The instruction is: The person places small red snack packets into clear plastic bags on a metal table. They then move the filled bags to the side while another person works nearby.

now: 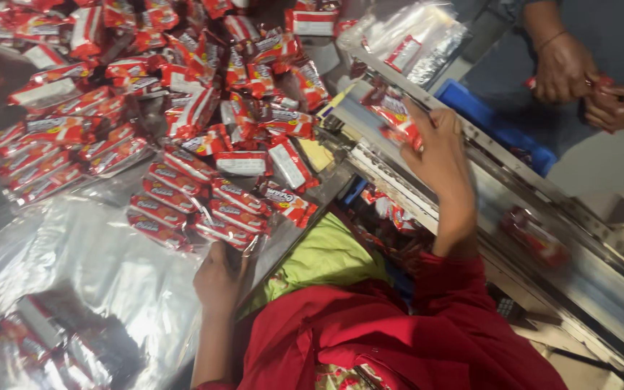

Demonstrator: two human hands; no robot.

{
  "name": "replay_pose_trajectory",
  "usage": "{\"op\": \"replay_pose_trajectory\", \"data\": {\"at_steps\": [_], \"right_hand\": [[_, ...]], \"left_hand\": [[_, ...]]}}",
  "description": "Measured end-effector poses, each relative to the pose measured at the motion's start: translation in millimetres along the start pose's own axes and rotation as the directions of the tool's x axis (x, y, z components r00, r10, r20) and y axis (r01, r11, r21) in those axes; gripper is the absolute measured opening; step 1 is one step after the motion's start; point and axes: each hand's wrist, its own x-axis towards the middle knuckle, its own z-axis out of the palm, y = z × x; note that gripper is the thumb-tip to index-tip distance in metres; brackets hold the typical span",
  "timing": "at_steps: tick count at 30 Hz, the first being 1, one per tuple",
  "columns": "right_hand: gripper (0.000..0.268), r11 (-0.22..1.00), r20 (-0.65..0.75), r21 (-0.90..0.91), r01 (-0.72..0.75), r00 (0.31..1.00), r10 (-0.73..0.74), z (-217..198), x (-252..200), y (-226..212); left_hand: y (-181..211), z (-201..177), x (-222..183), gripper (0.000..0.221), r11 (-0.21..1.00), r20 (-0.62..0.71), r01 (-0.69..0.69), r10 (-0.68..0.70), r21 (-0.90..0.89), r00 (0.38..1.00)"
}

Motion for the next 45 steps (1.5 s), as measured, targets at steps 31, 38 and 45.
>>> {"op": "replay_pose_trajectory", "data": {"at_steps": [31,38,45], "right_hand": [[0.078,0.520,0.192,0.247,0.818,0.485,-0.853,237,39,-345],[0.061,0.697,0.048,0.115,0.708,0.697,-0.716,253,157,-376],[0.051,0.656,0.002,0.543,0.524,0.781,-0.625,151,59,-285]], "left_hand": [[-74,-76,-87,0.034,0.986,-0.265,-0.167,0.165,0.013,0.950],[-84,-91,-92,0.041,0.979,-0.147,-0.191,0.199,0.068,0.969],[-68,-87,-85,0.017,0.970,0.002,0.051,-0.053,0.238,0.999]]}}
